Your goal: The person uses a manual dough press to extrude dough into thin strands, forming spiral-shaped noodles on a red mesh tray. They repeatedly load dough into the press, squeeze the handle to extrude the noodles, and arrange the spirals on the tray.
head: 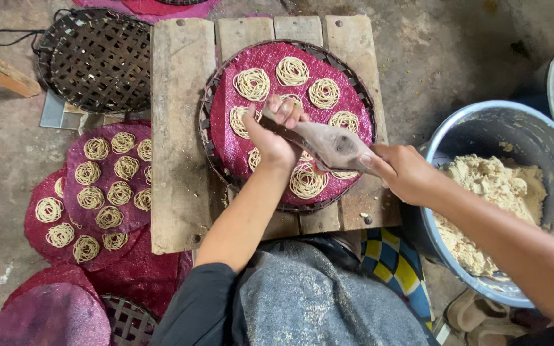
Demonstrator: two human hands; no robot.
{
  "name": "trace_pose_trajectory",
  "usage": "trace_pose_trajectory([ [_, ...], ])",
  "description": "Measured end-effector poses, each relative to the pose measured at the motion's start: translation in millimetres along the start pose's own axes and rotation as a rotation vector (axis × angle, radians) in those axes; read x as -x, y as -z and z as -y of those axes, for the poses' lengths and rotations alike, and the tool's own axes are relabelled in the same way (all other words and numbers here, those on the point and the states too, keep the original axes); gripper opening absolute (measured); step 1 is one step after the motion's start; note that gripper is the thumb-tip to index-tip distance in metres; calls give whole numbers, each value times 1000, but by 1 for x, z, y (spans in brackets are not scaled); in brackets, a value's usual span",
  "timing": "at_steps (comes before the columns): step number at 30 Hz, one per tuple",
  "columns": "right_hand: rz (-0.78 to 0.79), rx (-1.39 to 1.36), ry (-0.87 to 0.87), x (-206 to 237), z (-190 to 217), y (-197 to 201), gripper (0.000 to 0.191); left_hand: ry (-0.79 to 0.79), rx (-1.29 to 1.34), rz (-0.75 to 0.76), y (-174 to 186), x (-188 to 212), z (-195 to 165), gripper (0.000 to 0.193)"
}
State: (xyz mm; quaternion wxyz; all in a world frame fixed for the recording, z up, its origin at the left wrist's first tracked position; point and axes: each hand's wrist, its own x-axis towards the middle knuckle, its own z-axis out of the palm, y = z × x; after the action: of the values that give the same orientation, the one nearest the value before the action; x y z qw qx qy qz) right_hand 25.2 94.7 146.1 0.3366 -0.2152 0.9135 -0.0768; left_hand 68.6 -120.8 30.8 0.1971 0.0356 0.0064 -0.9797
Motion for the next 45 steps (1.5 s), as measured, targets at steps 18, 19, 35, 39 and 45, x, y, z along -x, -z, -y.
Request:
trace_pose_trajectory([
  [18, -216, -462, 263, -38, -63, -41, 50, 532, -1681, 20, 41, 49, -34, 77],
  [19, -249, -523, 290, -42, -69, -46, 50, 480, -1935, 57, 35, 57, -39, 74],
  [35, -359, -1299, 551, -56, -131, -100, 83, -289, -2341, 654, 29, 55, 13, 27],
  [39, -300, -1356, 584, -56, -136, -99, 81, -321, -2432, 913, 32, 46, 24, 11],
  [45, -265, -1390, 595, -55, -140, -101, 80, -287, -2618, 976, 32, 37, 38, 13],
])
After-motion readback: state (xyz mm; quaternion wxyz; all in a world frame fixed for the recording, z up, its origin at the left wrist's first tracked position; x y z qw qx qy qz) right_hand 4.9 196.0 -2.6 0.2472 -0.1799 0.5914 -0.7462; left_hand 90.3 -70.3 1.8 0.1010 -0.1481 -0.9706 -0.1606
